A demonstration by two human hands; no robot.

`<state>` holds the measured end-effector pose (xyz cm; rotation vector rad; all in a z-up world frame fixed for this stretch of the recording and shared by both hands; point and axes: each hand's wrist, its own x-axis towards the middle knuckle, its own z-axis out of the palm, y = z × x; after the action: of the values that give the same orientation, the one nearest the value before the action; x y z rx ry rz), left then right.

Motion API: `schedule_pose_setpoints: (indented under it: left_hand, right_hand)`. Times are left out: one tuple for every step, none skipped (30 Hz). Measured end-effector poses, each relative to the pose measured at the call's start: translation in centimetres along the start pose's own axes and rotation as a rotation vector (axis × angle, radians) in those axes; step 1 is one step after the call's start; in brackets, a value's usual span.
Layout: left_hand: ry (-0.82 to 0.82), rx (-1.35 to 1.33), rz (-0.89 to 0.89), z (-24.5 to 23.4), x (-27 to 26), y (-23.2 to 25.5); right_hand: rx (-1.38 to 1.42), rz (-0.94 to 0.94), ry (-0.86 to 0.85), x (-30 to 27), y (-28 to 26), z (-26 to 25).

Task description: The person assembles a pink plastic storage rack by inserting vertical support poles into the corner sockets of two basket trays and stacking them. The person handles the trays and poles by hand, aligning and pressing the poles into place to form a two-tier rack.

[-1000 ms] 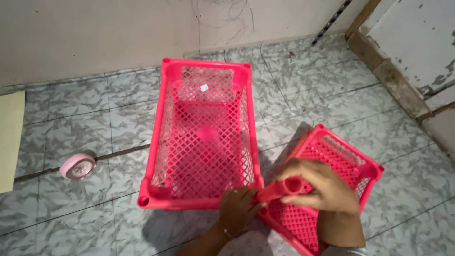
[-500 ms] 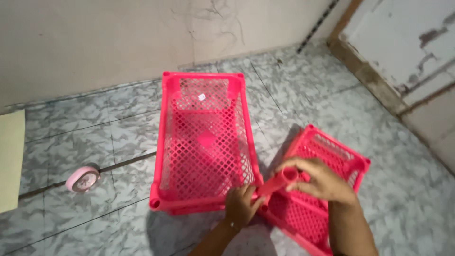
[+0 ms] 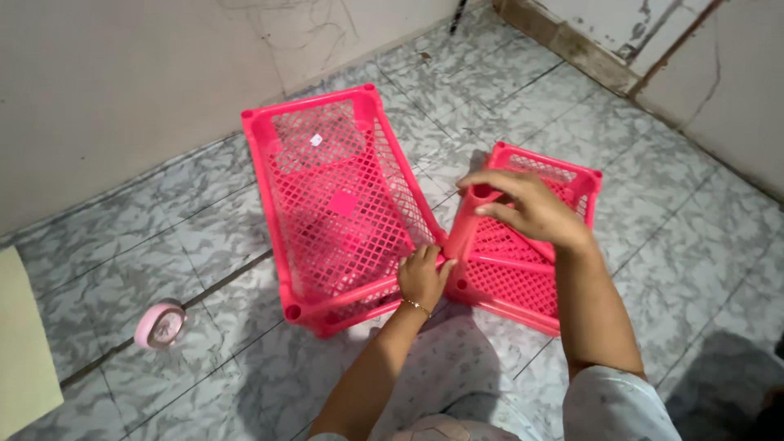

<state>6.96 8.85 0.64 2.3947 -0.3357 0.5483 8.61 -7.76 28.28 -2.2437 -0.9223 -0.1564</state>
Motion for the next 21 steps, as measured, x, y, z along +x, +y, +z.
schedule_pose_setpoints:
  left_hand:
    - [-0.009,0.003,-0.009,0.0,0.1,-0.1]
    - [-0.019,0.006,-0.02,-0.1,-0.1,0.0]
    - [-0.017,0.006,-0.014,-0.2,-0.1,0.0]
    - [-0.016,0.007,-0.011,-0.2,-0.1,0.0]
    - [-0.015,0.009,-0.009,-0.2,-0.2,-0.1]
    - [-0.022,0.0,-0.011,-0.2,-0.2,-0.1]
    - [-0.03,-0.008,-0.013,-0.3,-0.2,-0.1]
    - [-0.036,-0.015,-0.017,-0.3,-0.3,-0.2]
    - [-0.021,-0.012,-0.006,-0.4,-0.3,-0.3]
    - [-0.004,-0.012,0.0,-0.3,-0.3,-0.2]
    - [0.012,-0.011,0.007,-0.3,-0.4,-0.2]
    - [0.007,-0.012,0.005,-0.3,-0.5,-0.2]
    - [0.001,-0.013,0.004,-0.2,-0.5,-0.2]
    - [-0.001,-0.01,0.002,-0.3,-0.4,-0.3]
    - [0.011,-0.009,0.003,-0.2,-0.4,-0.2]
    - [0.021,-0.007,0.004,-0.2,-0.4,-0.1]
    - [0.031,-0.004,0.005,-0.1,-0.4,0.0]
    - [0.028,0.004,0.003,0.0,-0.5,0.0]
    - [0.024,0.013,0.001,0.0,-0.6,0.0]
    - [0.02,0.022,-0.002,0.0,-0.7,0.0]
    - [0.014,0.027,-0.006,0.1,-0.7,-0.1]
  right_hand:
    - [-0.029,0.031,0.021,0.1,-0.3,0.2]
    - [-0.056,0.063,0.04,0.2,-0.6,0.5]
    - [-0.084,0.096,0.06,0.1,-0.9,0.7]
    - [-0.08,0.11,0.056,-0.1,-1.0,0.9]
    - [-0.075,0.124,0.053,-0.2,-1.0,1.1]
    - [-0.073,0.136,0.049,-0.3,-1.0,1.1]
    - [-0.068,0.092,0.052,-0.3,-1.0,1.1]
    - [-0.061,0.045,0.054,-0.4,-0.9,1.0]
    - [-0.055,-0.002,0.056,-0.6,-0.9,1.0]
    - [-0.056,-0.02,0.069,-0.8,-0.9,1.1]
    - [-0.057,-0.038,0.082,-1.0,-0.8,1.2]
    - [-0.059,-0.059,0.092,-0.9,-0.7,1.3]
    - [-0.083,-0.008,0.112,-1.1,-0.7,1.4]
    - [-0.105,0.039,0.133,-1.2,-0.7,1.6]
    - [-0.128,0.086,0.153,-1.4,-0.7,1.8]
    - [-0.135,0.127,0.175,-1.5,-0.5,2.0]
    - [-0.142,0.168,0.196,-1.5,-0.4,2.4]
    - [-0.146,0.21,0.218,-1.6,-0.3,2.8]
    - [-0.152,0.2,0.251,-1.5,-0.1,3.3]
    - [-0.157,0.191,0.284,-1.4,0.1,3.9]
    - [-0.161,0.181,0.317,-1.2,0.3,4.3]
